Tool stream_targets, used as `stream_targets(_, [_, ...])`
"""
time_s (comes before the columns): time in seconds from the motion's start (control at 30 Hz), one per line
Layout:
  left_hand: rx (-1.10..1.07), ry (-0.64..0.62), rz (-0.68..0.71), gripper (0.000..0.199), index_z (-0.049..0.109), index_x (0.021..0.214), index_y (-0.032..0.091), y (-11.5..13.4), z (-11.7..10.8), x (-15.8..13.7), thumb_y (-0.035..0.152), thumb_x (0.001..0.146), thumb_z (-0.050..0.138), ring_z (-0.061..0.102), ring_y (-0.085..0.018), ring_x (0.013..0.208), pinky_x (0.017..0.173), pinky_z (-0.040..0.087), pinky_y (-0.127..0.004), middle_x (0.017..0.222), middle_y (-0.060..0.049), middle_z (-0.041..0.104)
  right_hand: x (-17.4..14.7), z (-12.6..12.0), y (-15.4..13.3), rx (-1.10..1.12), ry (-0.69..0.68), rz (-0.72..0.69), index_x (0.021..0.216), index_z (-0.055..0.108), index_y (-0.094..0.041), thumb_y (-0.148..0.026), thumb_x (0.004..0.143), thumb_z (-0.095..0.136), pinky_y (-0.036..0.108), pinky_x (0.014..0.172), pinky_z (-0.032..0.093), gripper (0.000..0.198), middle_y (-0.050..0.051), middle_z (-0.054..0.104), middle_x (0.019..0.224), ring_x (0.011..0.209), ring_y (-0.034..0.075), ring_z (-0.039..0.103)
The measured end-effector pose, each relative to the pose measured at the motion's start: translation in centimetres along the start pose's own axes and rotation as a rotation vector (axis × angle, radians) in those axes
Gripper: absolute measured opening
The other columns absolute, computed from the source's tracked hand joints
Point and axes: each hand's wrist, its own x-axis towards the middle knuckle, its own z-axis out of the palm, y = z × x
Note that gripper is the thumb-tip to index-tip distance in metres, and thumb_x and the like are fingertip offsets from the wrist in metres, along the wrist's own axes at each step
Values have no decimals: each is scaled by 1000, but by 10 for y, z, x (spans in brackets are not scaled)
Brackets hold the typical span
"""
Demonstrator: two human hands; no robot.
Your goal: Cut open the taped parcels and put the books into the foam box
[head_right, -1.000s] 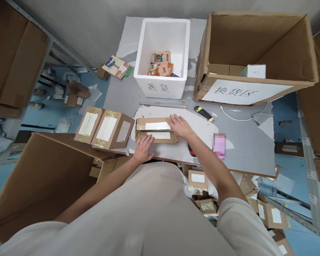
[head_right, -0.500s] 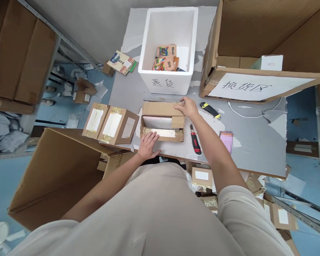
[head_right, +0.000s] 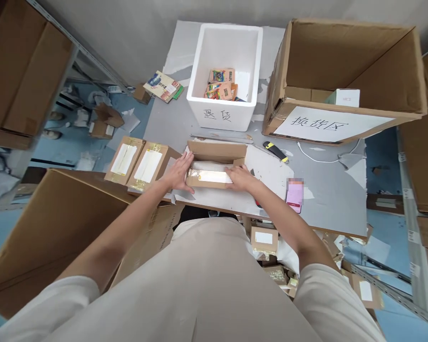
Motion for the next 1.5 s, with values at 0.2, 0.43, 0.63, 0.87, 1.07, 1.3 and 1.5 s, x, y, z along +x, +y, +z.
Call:
stream_targets(0.2, [-32,-29,52,132,-1,151,3,-19,0,10,58,56,74,10,-34,147,118,13,-45,157,-26,10,-42,36,-40,-152,236,-36,104,61,-15,-14,90,46,37,83,36,21,15,65,104,95,26,57])
stream_targets(0.43, [135,-175,60,109,11,150,6,-10,-27,1,32,60,66,13,-34,146,116,14,-49,158,-22,13,-55,40,-23,172,228,-88,119,59,-17,-25,97,37,31,85,44,32,10,64,117,103,20,59])
stream_targets(0.63, [231,-88,-25,41,62,115,15,38,-36,9,30,78,53,59,-30,110,110,22,-53,112,-14,67,14,-13,4,-222,38,-1,114,64,-17,-19,80,61,39,90,35,34,14,64,117,108,28,52])
stream_targets(0.87, [317,-43,-29,63,58,118,10,46,-7,17,60,79,54,57,-35,103,108,10,-61,105,-20,67,23,-2,-13,-452,75,64,108,65,-13,-16,79,56,42,94,26,31,16,59,114,104,28,46])
stream_targets(1.07, [304,57,26,74,50,130,8,36,-12,8,62,79,53,55,-34,104,107,14,-59,103,-20,66,-15,-5,-5,-462,335,196,101,68,-10,-16,91,38,45,97,26,32,19,58,112,106,29,45])
stream_targets(1.3, [233,168,64,54,59,114,14,24,-5,-2,55,79,56,50,-34,111,108,10,-61,99,-18,66,-34,28,-13,-439,466,390,126,57,-3,-6,87,34,55,108,18,45,22,42,145,135,31,30])
stream_targets(1.5, [67,119,35,61,59,112,18,6,-6,5,65,72,58,46,-36,117,105,14,-64,106,-15,67,-9,27,-23,-448,327,118,132,53,-7,-12,89,41,49,113,19,44,20,57,130,125,28,45])
